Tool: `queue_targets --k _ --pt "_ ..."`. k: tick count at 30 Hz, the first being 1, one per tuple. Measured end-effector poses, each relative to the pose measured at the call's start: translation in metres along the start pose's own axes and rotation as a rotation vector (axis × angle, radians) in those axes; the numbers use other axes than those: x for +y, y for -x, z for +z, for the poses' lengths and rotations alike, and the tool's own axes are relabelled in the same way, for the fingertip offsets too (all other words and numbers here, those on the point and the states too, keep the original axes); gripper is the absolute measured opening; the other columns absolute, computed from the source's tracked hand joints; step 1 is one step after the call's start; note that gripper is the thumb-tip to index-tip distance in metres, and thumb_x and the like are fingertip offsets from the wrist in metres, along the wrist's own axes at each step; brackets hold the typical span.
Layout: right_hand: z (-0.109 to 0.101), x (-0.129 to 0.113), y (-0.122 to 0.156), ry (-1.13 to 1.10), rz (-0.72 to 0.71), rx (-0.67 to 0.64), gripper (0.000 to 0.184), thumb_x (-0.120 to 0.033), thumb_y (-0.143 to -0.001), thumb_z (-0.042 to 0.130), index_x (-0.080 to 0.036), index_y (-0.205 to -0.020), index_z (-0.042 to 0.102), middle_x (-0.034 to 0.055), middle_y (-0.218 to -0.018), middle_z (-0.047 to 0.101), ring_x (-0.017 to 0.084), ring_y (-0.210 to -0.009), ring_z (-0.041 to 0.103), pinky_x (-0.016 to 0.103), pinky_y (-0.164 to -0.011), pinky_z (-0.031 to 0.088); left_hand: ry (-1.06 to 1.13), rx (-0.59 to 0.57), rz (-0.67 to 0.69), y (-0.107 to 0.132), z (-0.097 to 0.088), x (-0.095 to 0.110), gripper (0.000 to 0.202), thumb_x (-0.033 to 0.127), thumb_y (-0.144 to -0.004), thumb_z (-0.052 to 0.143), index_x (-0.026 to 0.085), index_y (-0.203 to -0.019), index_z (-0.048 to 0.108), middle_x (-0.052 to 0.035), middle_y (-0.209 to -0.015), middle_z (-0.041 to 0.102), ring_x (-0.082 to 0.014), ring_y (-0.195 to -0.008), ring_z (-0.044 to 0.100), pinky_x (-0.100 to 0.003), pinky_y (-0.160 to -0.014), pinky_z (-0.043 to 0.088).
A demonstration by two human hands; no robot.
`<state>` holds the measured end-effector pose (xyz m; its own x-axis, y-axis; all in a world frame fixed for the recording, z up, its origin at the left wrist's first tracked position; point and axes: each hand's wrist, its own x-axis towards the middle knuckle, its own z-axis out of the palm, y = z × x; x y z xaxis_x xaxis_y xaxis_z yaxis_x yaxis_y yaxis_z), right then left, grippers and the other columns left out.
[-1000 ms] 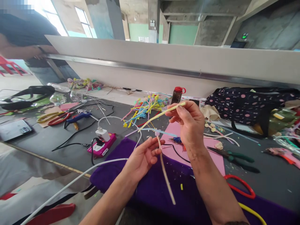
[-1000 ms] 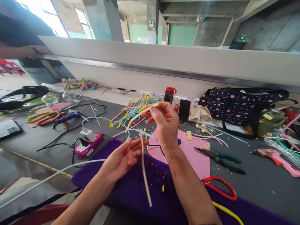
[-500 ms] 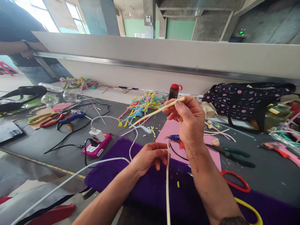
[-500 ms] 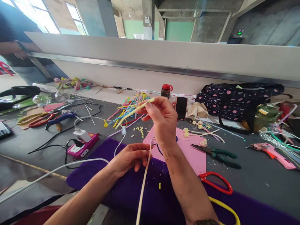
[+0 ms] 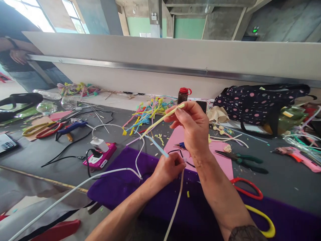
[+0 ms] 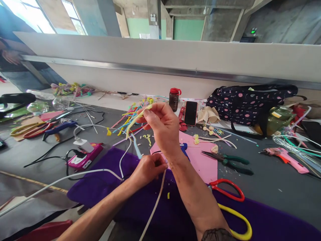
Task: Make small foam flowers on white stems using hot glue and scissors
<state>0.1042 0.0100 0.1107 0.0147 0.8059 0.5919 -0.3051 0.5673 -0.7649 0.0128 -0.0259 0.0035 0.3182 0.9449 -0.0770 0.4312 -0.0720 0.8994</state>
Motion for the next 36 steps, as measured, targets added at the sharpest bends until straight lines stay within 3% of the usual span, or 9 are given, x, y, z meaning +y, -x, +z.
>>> queue_targets --k 8,11,15,19,23,25,29,32,36 --pt "0.001 0.004 -0.001 0.006 0.015 0.011 0.005 -0.026 -0.084 0.053 -0.023 -0.084 0.049 -0.0020 -0.078 0.065 0.010 -0.064 0.066 0.019 -0.046 0.047 -0.222 0.176 0.108 -0.006 0.001 -0.008 0.015 0.022 -0.067 0.057 0.019 -0.058 0.046 0.0060 -0.049 0.048 -0.0080 -0.047 0.042 -0.021 -0.049 0.030" --pt "0.002 0.005 -0.001 -0.013 0.006 0.011 0.005 -0.025 -0.084 0.054 -0.022 -0.083 0.050 -0.0025 -0.076 0.065 0.010 -0.063 0.066 0.018 -0.045 0.046 -0.186 0.207 0.156 -0.009 0.003 -0.010 0.014 0.021 -0.066 0.060 0.019 -0.063 0.046 0.0065 -0.053 0.047 -0.0076 -0.049 0.042 -0.021 -0.050 0.031" --pt "0.001 0.005 -0.001 -0.029 0.006 0.006 0.005 -0.024 -0.084 0.054 -0.022 -0.083 0.050 -0.0019 -0.076 0.065 0.010 -0.063 0.066 0.018 -0.046 0.045 0.108 0.154 0.146 -0.006 -0.001 -0.007 0.022 0.025 -0.068 0.063 0.018 -0.085 0.051 0.0068 -0.057 0.049 -0.0078 -0.048 0.045 -0.020 -0.047 0.033" --pt "-0.002 0.005 -0.003 -0.036 0.002 0.013 0.004 -0.024 -0.084 0.054 -0.022 -0.083 0.050 -0.0019 -0.079 0.065 0.010 -0.063 0.066 0.018 -0.045 0.045 0.537 -0.047 -0.013 0.008 -0.017 -0.002 0.021 0.025 -0.073 0.059 0.015 -0.091 0.056 0.0021 -0.065 0.055 -0.0065 -0.043 0.045 -0.017 -0.034 0.029" --pt "-0.004 0.003 -0.004 -0.053 -0.006 0.038 0.003 -0.022 -0.083 0.054 -0.022 -0.082 0.051 -0.0022 -0.078 0.065 0.010 -0.062 0.066 0.018 -0.044 0.044 0.965 -0.295 -0.063 0.026 -0.038 -0.007 0.054 0.010 -0.059 0.065 0.012 -0.113 0.056 -0.0123 -0.109 0.059 -0.0088 -0.061 0.055 -0.013 -0.035 0.035" --pt "-0.005 0.003 -0.004 -0.042 0.003 0.046 0.003 -0.023 -0.083 0.054 -0.022 -0.083 0.051 -0.0020 -0.078 0.065 0.010 -0.062 0.066 0.018 -0.045 0.045 1.149 -0.217 -0.091 0.032 -0.046 -0.011 0.051 0.010 -0.063 0.063 0.011 -0.113 0.056 -0.0144 -0.117 0.056 -0.0078 -0.063 0.055 -0.011 -0.035 0.037" --pt "-0.004 0.001 -0.003 -0.016 0.020 0.040 0.002 -0.023 -0.084 0.053 -0.022 -0.084 0.051 -0.0019 -0.079 0.065 0.010 -0.063 0.066 0.019 -0.046 0.045 1.469 0.009 -0.143 0.033 -0.051 -0.011 0.032 0.030 -0.081 0.053 0.010 -0.106 0.058 -0.0111 -0.101 0.063 -0.0042 -0.051 0.048 -0.010 -0.031 0.035" --pt "-0.002 0.001 -0.001 -0.026 0.022 0.033 0.002 -0.022 -0.084 0.053 -0.021 -0.083 0.052 -0.0015 -0.080 0.066 0.010 -0.063 0.066 0.019 -0.046 0.044 1.567 0.020 -0.135 0.026 -0.048 -0.002 0.045 0.045 -0.085 0.046 0.008 -0.108 0.056 -0.0146 -0.103 0.062 -0.0049 -0.049 0.047 -0.012 -0.030 0.037" --pt "0.000 0.004 -0.001 -0.039 0.019 0.021 0.002 -0.022 -0.083 0.053 -0.021 -0.083 0.052 -0.0012 -0.080 0.066 0.010 -0.060 0.065 0.019 -0.045 0.044 1.590 0.052 -0.209 0.012 -0.042 0.009 0.032 0.035 -0.088 0.045 0.010 -0.104 0.056 -0.0118 -0.099 0.064 -0.0018 -0.042 0.045 -0.010 -0.028 0.034"
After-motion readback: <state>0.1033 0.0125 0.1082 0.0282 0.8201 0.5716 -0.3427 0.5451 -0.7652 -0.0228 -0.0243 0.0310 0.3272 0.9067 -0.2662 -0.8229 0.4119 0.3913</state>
